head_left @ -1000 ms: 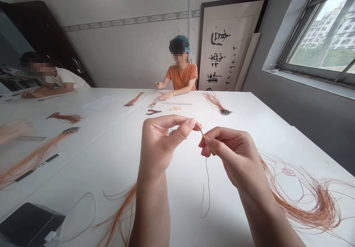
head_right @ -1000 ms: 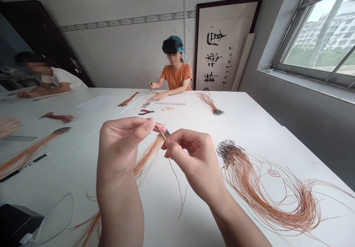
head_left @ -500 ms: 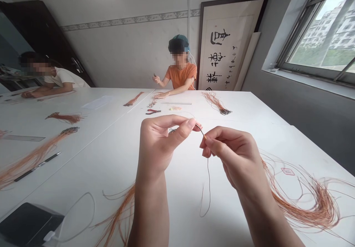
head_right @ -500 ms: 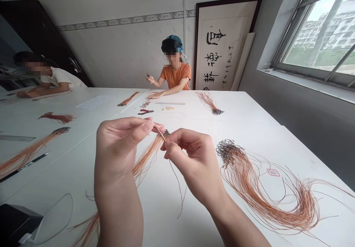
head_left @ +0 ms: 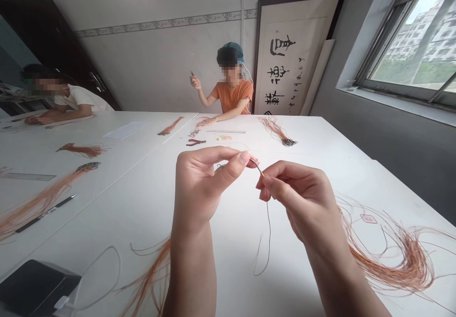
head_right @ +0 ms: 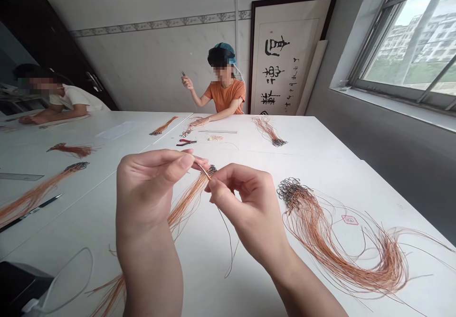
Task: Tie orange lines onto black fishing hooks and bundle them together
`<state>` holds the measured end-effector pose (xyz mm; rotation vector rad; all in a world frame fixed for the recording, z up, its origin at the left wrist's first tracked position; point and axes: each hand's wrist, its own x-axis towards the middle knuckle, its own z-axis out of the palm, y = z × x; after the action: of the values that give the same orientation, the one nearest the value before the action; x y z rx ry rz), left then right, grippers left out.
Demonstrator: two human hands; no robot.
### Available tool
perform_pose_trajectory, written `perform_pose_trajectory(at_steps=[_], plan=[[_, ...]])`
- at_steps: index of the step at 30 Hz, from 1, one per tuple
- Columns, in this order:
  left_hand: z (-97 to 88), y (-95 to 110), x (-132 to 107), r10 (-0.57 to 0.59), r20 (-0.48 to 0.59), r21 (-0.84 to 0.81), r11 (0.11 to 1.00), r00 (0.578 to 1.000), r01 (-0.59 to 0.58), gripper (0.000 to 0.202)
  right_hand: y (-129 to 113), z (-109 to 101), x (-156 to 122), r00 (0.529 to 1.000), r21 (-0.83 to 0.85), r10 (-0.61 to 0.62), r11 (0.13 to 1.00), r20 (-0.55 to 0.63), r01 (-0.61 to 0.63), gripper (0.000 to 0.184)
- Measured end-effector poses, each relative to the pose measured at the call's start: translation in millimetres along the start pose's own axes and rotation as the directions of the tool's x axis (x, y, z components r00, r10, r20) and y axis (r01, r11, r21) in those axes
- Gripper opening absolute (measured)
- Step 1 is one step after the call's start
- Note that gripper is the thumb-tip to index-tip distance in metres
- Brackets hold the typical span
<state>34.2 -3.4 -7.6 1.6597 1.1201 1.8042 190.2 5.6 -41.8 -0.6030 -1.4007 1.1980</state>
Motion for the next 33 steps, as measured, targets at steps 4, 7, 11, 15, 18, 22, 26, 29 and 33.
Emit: perform_pose_trajectory(at_steps=[4, 7, 11, 15, 18, 22, 26, 29, 33], plan=[[0.2, 0.2, 0.2, 0.006, 0.0, -0.004, 1.0, 1.0, -0.006, 0.018, -1.1, 1.1, -0.9, 1.0, -0.006, -0.002, 1.0, 0.0, 0.002, 0.021], [0.2, 0.2, 0.3, -0.001, 0.002, -0.004, 1.0, 1.0, 0.001, 0.019, -1.8, 1.5, -0.8, 1.0, -0.005, 0.002, 1.0, -0.002, -0.002, 0.022], [0.2, 0.2, -0.2, -0.011, -0.006, 0.006, 1.0, 1.0, 0.011, 0.018, -2.0, 1.4, -1.2, 1.0, -0.004, 0.004, 1.0, -0.004, -0.004, 0.023], [-0.6, -0.3, -0.4, 0.006, -0.009, 0.005, 1.0, 1.0, -0.006, 0.019, -1.8, 1.6, -2.0, 1.0, -0.004, -0.002, 1.0, -0.008, 0.002, 0.022], [-2.0, -1.6, -0.1, 0.029, 0.016, 0.021, 0.999, 0.999, -0.029, 0.019, -1.5, 1.7, -1.6, 1.0, -0.008, -0.009, 1.0, -0.013, 0.008, 0.022], [-3.5, -3.4, 0.1, 0.073, 0.042, 0.031, 0.997, 0.996, -0.075, 0.022, -0.9, 1.4, -0.3, 1.0, -0.008, -0.007, 1.0, -0.016, 0.006, 0.022], [-3.9, -3.6, -0.1, 0.064, 0.026, 0.026, 0.998, 0.998, -0.065, 0.021, -0.3, 1.2, -0.1, 1.0, -0.004, -0.008, 1.0, -0.012, 0.008, 0.022], [-3.9, -3.4, -0.4, 0.054, 0.018, 0.026, 0.998, 0.998, -0.054, 0.02, 0.0, 1.5, -0.3, 1.0, -0.008, -0.009, 1.0, -0.01, 0.008, 0.022], [-3.2, -3.3, -0.9, 0.052, 0.014, 0.023, 0.998, 0.999, -0.052, 0.019, -0.2, 2.1, -0.6, 1.0, -0.011, -0.004, 1.0, -0.021, 0.003, 0.022]])
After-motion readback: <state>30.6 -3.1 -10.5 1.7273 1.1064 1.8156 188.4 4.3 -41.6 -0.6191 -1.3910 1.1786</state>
